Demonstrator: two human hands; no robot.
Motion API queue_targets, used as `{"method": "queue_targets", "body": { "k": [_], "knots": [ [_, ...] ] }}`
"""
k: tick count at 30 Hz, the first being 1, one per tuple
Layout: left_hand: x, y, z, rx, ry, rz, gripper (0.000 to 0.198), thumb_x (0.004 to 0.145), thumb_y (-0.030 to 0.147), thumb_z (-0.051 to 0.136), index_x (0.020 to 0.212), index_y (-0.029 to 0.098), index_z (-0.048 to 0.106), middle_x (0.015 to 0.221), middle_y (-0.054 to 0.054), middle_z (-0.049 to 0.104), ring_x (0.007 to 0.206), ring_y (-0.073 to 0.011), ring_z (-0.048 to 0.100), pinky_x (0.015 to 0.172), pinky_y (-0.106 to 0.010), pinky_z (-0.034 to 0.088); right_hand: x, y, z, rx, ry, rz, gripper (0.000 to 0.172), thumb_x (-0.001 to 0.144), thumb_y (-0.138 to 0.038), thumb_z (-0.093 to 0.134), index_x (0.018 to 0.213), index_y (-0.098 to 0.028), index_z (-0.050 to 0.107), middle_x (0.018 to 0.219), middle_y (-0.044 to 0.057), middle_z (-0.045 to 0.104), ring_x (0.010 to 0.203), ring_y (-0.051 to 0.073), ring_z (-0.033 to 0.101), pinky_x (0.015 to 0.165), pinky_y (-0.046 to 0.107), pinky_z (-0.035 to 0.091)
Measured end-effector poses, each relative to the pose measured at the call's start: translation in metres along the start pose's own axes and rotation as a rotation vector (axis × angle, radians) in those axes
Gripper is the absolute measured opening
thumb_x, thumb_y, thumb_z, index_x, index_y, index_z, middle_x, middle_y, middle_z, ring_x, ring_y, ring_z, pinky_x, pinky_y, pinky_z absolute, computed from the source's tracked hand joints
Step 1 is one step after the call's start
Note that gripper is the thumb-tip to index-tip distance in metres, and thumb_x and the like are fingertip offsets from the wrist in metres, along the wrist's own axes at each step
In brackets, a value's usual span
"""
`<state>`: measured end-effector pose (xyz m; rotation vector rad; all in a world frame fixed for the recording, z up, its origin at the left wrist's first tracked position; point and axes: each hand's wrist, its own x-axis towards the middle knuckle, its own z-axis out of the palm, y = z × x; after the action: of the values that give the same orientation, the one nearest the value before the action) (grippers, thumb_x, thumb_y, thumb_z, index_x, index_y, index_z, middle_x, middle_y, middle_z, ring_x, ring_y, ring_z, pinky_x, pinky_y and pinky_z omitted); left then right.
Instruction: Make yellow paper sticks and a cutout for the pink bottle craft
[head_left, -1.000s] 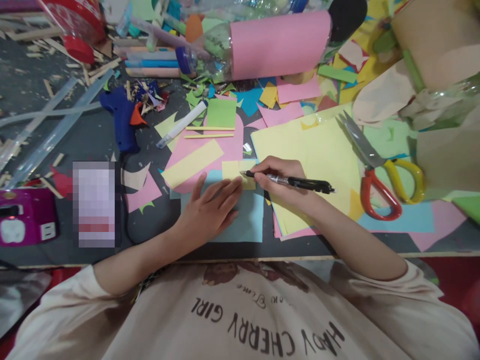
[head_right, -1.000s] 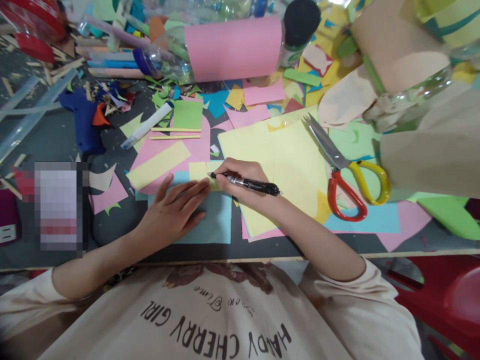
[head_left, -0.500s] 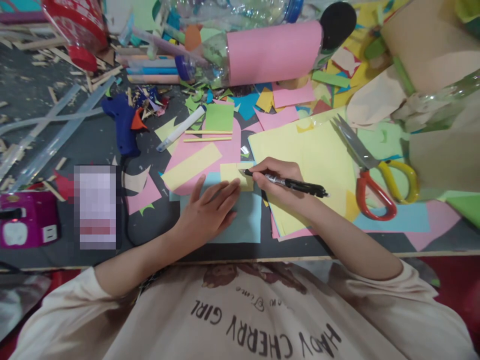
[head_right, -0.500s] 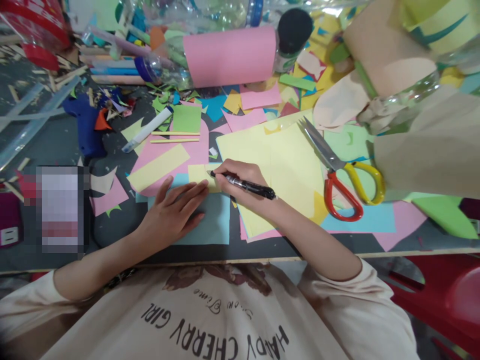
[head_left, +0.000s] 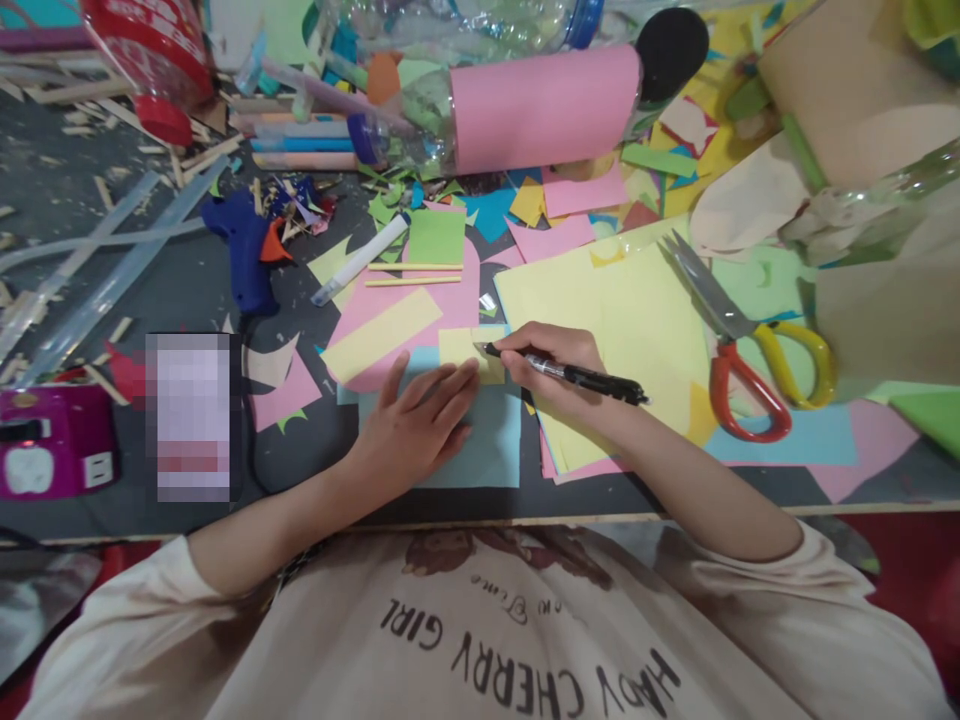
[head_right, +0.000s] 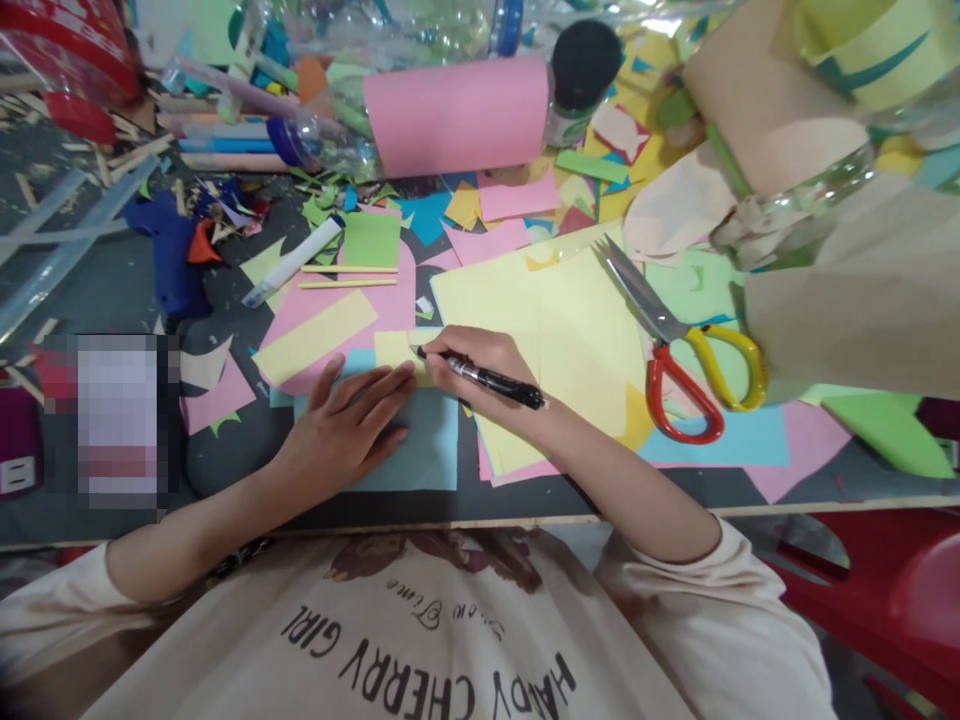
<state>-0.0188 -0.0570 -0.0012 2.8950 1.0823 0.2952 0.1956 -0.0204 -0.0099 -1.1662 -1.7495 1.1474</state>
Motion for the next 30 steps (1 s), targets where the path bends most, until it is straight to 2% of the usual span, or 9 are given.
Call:
{"method": "queue_targets", "body": {
  "k": [2,7,13,19,25,30],
  "knots": [
    [0.0003,0.0002,-0.0001,0.007,-0.007,-0.001,0.035,0.097,0.027,0.046,0.126,0.013,0.058,0.133,-0.006,0.063,0.115,-0.0218,0.063,0.121,-0.045,0.024,0.0005,-0.0019,0.0002,-0.011,-0.005,-0.002,0.022,0.090,-0.033,0.056,0.074,-0.020,0.064,0.069,-0.001,0.064,0.062,0.010,0.055,0.058,0.026,0.042],
    [0.0009,0.0004,0.0002,0.024,0.004,-0.002,0.034,0.097,0.027,0.046,0.124,0.012,0.059,0.133,-0.005,0.064,0.113,-0.0218,0.064,0.122,-0.045,0.022,0.0015,-0.0071,-0.0002,-0.024,0.108,0.075,0.021,0.088,-0.025,0.054,0.069,-0.019,0.060,0.062,-0.002,0.057,0.056,0.009,0.050,0.055,0.026,0.039],
    [0.0003,0.0003,0.0007,0.025,0.015,0.005,0.035,0.097,0.027,0.047,0.125,0.011,0.059,0.132,-0.007,0.065,0.113,-0.0218,0.064,0.122,-0.044,0.020,0.0011,-0.0071,-0.0002,-0.027,0.028,0.024,0.021,0.090,-0.029,0.055,0.073,-0.019,0.063,0.065,-0.002,0.058,0.058,0.009,0.050,0.057,0.026,0.040],
    [0.0001,0.0007,0.0001,0.010,-0.001,-0.007,0.033,0.096,0.026,0.047,0.124,0.012,0.060,0.132,-0.007,0.064,0.114,-0.0217,0.064,0.122,-0.045,0.022,0.0017,-0.0058,0.0009,-0.014,0.197,0.094,0.020,0.084,-0.020,0.054,0.065,-0.019,0.058,0.061,-0.002,0.056,0.054,0.009,0.048,0.052,0.025,0.037],
    [0.0003,0.0007,0.0004,0.007,0.003,-0.012,0.034,0.096,0.027,0.048,0.124,0.013,0.060,0.132,-0.007,0.064,0.114,-0.0216,0.064,0.122,-0.046,0.023,0.0013,-0.0052,-0.0011,0.008,0.086,0.117,0.018,0.085,-0.024,0.055,0.068,-0.019,0.060,0.061,-0.003,0.057,0.055,0.008,0.048,0.053,0.024,0.037],
    [0.0004,0.0007,0.0007,0.024,0.010,-0.006,0.034,0.097,0.028,0.046,0.124,0.012,0.060,0.132,-0.006,0.064,0.113,-0.0217,0.065,0.122,-0.045,0.024,0.0009,-0.0042,0.0007,0.001,0.248,0.172,0.016,0.078,-0.017,0.053,0.062,-0.021,0.054,0.056,-0.003,0.052,0.051,0.009,0.044,0.050,0.025,0.033]
  ]
}}
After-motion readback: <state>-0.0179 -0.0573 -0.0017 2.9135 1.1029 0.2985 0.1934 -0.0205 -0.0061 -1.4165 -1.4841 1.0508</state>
